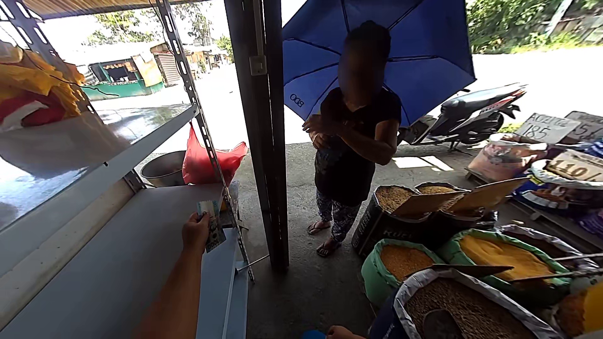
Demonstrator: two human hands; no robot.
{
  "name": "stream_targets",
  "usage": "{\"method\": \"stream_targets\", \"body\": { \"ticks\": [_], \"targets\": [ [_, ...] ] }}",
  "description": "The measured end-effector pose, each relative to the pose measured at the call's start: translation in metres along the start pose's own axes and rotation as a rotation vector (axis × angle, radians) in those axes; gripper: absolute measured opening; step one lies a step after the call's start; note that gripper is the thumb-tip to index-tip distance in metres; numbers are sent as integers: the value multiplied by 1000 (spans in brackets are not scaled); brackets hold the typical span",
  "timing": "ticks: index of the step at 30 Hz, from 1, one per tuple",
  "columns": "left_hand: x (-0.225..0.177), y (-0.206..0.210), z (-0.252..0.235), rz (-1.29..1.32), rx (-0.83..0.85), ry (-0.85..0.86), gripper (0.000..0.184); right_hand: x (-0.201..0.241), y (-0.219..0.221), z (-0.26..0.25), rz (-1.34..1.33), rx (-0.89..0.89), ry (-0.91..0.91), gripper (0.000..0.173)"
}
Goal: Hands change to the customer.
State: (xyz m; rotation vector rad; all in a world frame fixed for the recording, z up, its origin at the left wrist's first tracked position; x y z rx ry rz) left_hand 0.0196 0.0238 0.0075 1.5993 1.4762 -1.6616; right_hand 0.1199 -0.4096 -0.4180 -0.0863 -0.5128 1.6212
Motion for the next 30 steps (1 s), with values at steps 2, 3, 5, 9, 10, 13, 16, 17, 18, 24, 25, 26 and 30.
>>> {"method": "stream_targets", "body": {
  "ticks": [2, 3, 5, 9, 10, 13, 16, 17, 18, 24, 25, 26, 30],
  "targets": [
    [0, 0, 0, -6, 7, -2, 23, -5, 3, -14, -6, -16, -2, 52],
    [-1, 0, 0, -9, 7, -4, 23, -8, 5, -22, -7, -21, -1, 52],
    [0, 1, 0, -10, 2, -2, 23, -11, 7, -33, -22, -28, 2, 52],
    [0, 0, -1, -34, 12, 8, 24, -7, 4, -17, -23, -33, -18, 52],
    [-1, 0, -1, -35, 13, 10, 24, -5, 3, -11, -13, -21, -20, 52],
    [-2, 0, 0, -31, 8, 11, 24, -6, 3, -16, 13, -14, -16, 52],
    [-2, 0, 0, -27, 1, 4, 23, -7, 3, -17, 16, -19, -13, 52],
    [-3, -1, 0, -27, 1, 3, 23, -6, 2, -15, 18, -13, -14, 52],
    [-3, -1, 1, -27, 2, 3, 23, -4, 1, -11, 17, -11, -15, 52],
    [-1, 0, -1, -30, 1, 4, 23, -5, 1, -12, 8, -17, -12, 52],
    [-1, 0, -1, -32, 1, 4, 23, -6, 1, -13, 10, -19, -14, 52],
    [0, 0, -1, -34, 2, 4, 24, -6, 1, -15, 12, -22, -17, 52],
    [0, 0, -1, -44, 9, 10, 24, -6, 2, -14, 15, -16, -13, 53]
  ]
}}
Point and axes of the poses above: each hand's wrist, its own z-axis away from the middle knuckle, its own y-axis out of the palm, x = y × z, the point moved 4 cm from there along -z, towards the middle knuckle, and after that the axes turned 7 degrees about y, right-handed, at the moved point
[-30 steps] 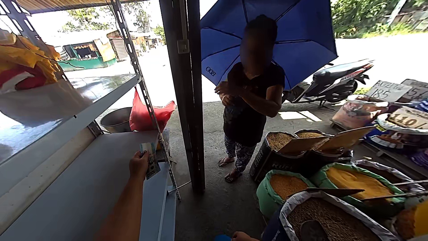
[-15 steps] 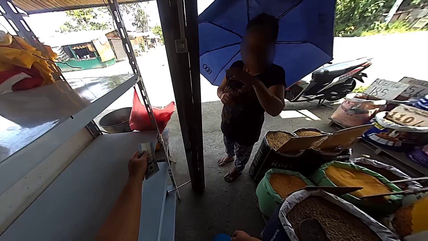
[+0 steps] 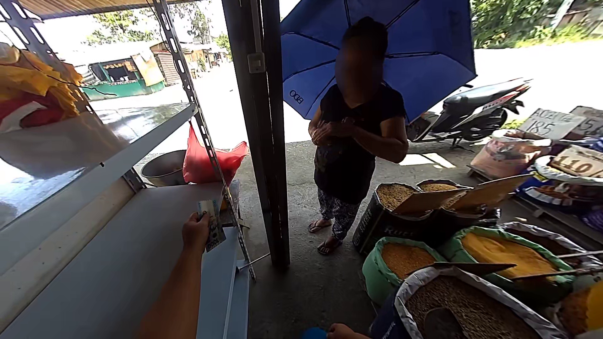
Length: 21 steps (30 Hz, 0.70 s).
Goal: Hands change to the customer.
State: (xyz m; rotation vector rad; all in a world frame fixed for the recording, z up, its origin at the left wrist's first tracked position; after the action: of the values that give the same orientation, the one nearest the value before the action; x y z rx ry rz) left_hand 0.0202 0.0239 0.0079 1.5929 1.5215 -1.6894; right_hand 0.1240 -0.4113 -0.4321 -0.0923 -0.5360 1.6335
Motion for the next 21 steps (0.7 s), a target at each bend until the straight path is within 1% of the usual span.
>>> {"method": "stream_targets", "body": {
  "ticks": [7, 9, 11, 13, 15, 16, 18, 19, 21],
  "targets": [
    [1, 0, -1, 23, 0, -10, 24, -5, 3, -14, -17, -3, -9, 53],
    [1, -1, -1, 24, 9, -9, 24, 0, -1, -8, -51, -23, -34, 49],
    [1, 0, -1, 15, 13, -6, 24, 24, -18, 14, -120, -75, -102, 41],
    [-1, 1, -1, 15, 8, 0, 23, 71, -48, 53, -245, -137, -232, 35],
    [0, 1, 0, 13, 10, 2, 23, 126, -78, 103, -337, -194, -439, 31],
    [0, 0, 0, 7, 13, 1, 23, 154, -94, 142, -380, -206, -574, 29],
    [-1, 0, 1, 3, 14, 0, 23, 204, -120, 235, -451, -229, -882, 25],
    [-2, -1, 2, 6, 9, 0, 23, 222, -130, 282, -463, -267, -1078, 23],
    [-4, -1, 4, 14, -1, 0, 24, 242, -140, 369, -391, -400, -1555, 19]
  ]
}}
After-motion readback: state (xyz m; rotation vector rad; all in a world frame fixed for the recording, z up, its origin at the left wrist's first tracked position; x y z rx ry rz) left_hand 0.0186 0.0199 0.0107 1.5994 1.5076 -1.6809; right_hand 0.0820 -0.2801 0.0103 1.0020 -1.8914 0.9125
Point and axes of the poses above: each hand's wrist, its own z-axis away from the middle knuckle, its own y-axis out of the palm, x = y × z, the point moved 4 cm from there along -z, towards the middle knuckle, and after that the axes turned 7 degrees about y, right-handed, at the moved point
